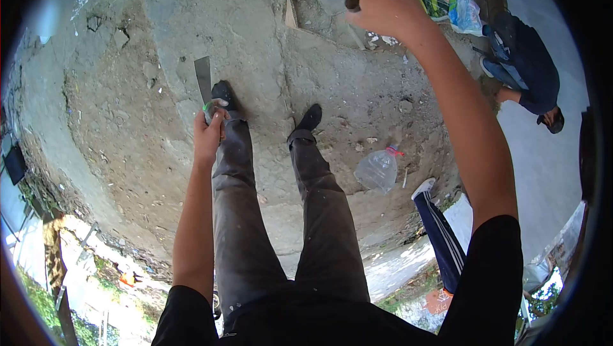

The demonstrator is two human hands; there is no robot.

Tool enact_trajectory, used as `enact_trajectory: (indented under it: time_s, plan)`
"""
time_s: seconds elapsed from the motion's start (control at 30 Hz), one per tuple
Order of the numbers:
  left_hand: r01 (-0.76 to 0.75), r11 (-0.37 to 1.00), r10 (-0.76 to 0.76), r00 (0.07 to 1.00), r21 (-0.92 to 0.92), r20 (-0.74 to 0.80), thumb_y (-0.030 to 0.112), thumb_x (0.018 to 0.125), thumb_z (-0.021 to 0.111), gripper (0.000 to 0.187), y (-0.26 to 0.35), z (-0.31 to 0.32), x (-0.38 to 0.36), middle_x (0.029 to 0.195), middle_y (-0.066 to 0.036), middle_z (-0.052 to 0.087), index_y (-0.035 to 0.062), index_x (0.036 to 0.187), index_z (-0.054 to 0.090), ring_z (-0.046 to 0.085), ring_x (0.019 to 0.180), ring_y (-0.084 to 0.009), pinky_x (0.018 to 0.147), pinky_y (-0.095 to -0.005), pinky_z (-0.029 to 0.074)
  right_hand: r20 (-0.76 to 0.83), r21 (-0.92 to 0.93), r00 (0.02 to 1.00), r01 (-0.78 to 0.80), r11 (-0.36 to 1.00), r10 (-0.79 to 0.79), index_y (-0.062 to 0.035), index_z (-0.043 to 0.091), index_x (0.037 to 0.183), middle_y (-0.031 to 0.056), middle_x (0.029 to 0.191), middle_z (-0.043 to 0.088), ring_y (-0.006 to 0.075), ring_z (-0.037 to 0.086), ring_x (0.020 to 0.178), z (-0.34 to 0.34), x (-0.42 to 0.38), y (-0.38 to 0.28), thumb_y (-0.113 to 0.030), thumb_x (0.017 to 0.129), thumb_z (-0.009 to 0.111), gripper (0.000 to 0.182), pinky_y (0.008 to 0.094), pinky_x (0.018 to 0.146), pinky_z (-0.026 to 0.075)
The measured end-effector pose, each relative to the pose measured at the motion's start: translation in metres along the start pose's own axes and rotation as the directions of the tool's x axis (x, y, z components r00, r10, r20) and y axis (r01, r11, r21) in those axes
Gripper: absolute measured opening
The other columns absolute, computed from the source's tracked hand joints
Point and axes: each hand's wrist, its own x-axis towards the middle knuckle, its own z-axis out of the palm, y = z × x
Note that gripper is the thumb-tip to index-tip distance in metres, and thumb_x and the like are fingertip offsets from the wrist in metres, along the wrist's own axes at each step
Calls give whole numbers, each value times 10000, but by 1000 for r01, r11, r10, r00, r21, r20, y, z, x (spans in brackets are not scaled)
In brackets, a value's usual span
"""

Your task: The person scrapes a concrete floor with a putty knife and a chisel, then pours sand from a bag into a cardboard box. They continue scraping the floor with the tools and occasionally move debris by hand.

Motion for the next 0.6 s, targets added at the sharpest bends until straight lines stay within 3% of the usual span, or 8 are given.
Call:
enact_trajectory:
  time_s: [0.1, 0.17, 0.3, 0.37, 0.43, 0.47, 0.53, 0.6]
  plan:
    - [17, 999, -17, 1000, -31, 2, 97, 955, 523, 197, -3, 13, -3, 814, -32, 629, 15, 1122, 587, 450, 520, -36, 446, -201, 365, 18, 113, 993, -114, 987, 113, -72, 738, 878, 136, 787, 700, 304, 685, 712, 10, -44, 19, -362, 806, 659, 309, 416, 686, 542]
    - [47, 995, -47, 999, -87, 3, 83, 960, 503, 189, -2, 25, -8, 821, -43, 627, 10, 1115, 582, 446, 519, -43, 448, -206, 369, -39, 281, 987, -138, 950, 155, -75, 740, 874, 137, 798, 702, 308, 681, 724, 25, -83, 20, -366, 796, 674, 309, 400, 695, 540]
    - [116, 985, -109, 992, -130, 56, 77, 963, 490, 179, -20, 45, -8, 810, -39, 605, 11, 1111, 565, 438, 512, -47, 453, -214, 376, 160, 536, 937, -346, 770, 310, -107, 745, 904, 137, 839, 707, 323, 682, 802, 104, -123, 5, -341, 801, 676, 264, 407, 721, 532]
    - [146, 980, -138, 988, -135, 67, 78, 963, 489, 173, -32, 55, -6, 809, -39, 600, 17, 1108, 562, 438, 511, -47, 454, -214, 376, 262, 631, 888, -454, 629, 378, -99, 739, 916, 137, 848, 708, 340, 675, 831, 176, -124, -5, -349, 797, 674, 285, 417, 740, 526]
    - [199, 963, -188, 979, -181, 74, 80, 961, 492, 149, -52, 65, 2, 812, -39, 584, 38, 1090, 554, 435, 506, -48, 452, -219, 367, 344, 725, 826, -535, 433, 446, -66, 727, 922, 122, 750, 701, 279, 690, 705, 259, -118, -18, -304, 824, 668, 264, 383, 648, 534]
    - [214, 963, -203, 976, -165, 82, 80, 961, 492, 149, -63, 71, 7, 812, -39, 584, 38, 1090, 554, 435, 506, -48, 452, -219, 367, 362, 723, 816, -551, 417, 450, -66, 727, 922, 122, 750, 701, 279, 690, 705, 292, -114, -26, -304, 824, 668, 264, 383, 648, 534]
    - [275, 926, -268, 961, -260, 64, 82, 957, 499, 129, -81, 81, 12, 818, -39, 580, 49, 1071, 548, 427, 500, -50, 449, -226, 359, 561, 793, 701, -608, -43, 441, -46, 715, 922, 82, 642, 661, 178, 653, 560, 351, -106, -47, -249, 863, 650, 221, 324, 525, 513]
    - [298, 929, -292, 955, -221, 61, 84, 953, 506, 116, -89, 90, 17, 811, -36, 576, 52, 1058, 543, 419, 496, -51, 447, -230, 353, 542, 821, 698, -558, -118, 469, -44, 710, 923, 64, 617, 640, 138, 625, 528, 399, -98, -67, -228, 877, 639, 203, 293, 491, 498]
